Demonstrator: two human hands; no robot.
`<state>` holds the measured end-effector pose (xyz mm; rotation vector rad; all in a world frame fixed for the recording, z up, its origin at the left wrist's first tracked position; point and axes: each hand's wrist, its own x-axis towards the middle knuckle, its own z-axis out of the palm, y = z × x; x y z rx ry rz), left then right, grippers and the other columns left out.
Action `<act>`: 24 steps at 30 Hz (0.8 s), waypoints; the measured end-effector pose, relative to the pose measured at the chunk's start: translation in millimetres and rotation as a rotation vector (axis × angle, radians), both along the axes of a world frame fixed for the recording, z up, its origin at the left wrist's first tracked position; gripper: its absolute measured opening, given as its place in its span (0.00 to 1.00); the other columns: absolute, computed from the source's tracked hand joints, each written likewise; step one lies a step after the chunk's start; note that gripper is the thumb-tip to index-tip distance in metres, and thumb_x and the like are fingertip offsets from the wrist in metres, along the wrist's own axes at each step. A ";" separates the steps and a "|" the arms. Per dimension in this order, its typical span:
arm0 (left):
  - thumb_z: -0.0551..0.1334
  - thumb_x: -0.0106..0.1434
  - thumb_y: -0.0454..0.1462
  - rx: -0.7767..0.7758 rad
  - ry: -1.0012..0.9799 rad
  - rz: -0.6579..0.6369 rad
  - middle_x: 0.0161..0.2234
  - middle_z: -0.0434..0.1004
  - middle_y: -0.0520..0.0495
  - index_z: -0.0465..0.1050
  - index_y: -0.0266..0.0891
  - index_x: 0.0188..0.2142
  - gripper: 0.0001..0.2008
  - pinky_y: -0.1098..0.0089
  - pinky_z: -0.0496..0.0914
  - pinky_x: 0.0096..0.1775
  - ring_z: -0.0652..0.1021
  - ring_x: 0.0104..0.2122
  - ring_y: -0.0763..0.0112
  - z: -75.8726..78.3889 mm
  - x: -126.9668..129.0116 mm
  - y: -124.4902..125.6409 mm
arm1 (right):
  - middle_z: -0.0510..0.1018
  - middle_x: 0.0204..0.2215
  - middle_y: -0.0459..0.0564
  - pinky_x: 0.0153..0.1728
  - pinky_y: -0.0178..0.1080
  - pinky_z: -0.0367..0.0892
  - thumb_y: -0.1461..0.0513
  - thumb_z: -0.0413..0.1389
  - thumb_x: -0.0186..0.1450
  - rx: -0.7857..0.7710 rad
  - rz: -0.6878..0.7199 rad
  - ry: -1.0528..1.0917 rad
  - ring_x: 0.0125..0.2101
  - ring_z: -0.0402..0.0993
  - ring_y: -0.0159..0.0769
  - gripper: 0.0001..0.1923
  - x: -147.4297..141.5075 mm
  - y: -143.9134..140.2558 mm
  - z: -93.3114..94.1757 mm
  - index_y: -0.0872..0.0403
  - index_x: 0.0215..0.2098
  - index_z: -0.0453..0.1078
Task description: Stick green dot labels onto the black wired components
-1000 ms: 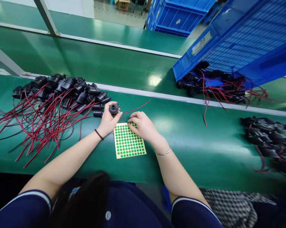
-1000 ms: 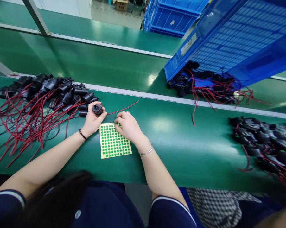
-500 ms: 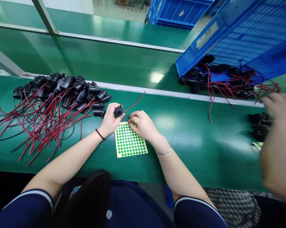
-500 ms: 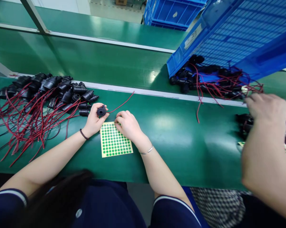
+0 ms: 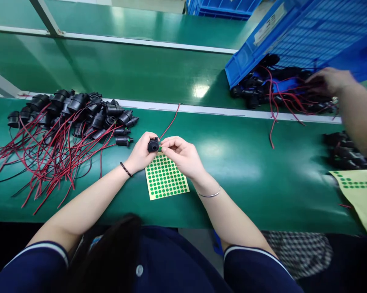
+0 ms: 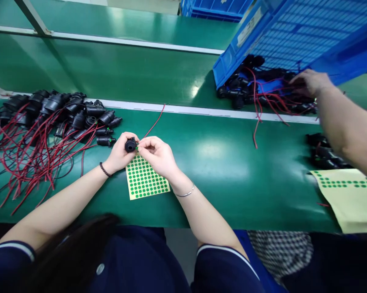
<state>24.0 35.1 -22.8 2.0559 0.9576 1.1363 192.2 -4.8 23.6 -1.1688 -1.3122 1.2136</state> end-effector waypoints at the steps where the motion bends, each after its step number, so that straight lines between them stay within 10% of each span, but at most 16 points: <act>1: 0.60 0.58 0.29 0.011 0.007 -0.006 0.40 0.72 0.48 0.62 0.41 0.41 0.13 0.65 0.70 0.42 0.75 0.39 0.67 -0.3 -0.2 0.1 | 0.77 0.37 0.49 0.41 0.42 0.74 0.56 0.64 0.59 0.001 -0.010 -0.012 0.37 0.75 0.35 0.08 -0.2 0.2 -0.7 0.52 0.30 0.73; 24: 0.59 0.59 0.29 0.167 0.074 -0.025 0.40 0.72 0.47 0.62 0.42 0.42 0.13 0.64 0.70 0.43 0.73 0.40 0.66 -3.8 0.7 0.6 | 0.80 0.34 0.49 0.37 0.40 0.78 0.65 0.60 0.59 0.170 -0.100 -0.273 0.34 0.78 0.34 0.02 -2.2 -2.4 0.6 0.53 0.28 0.75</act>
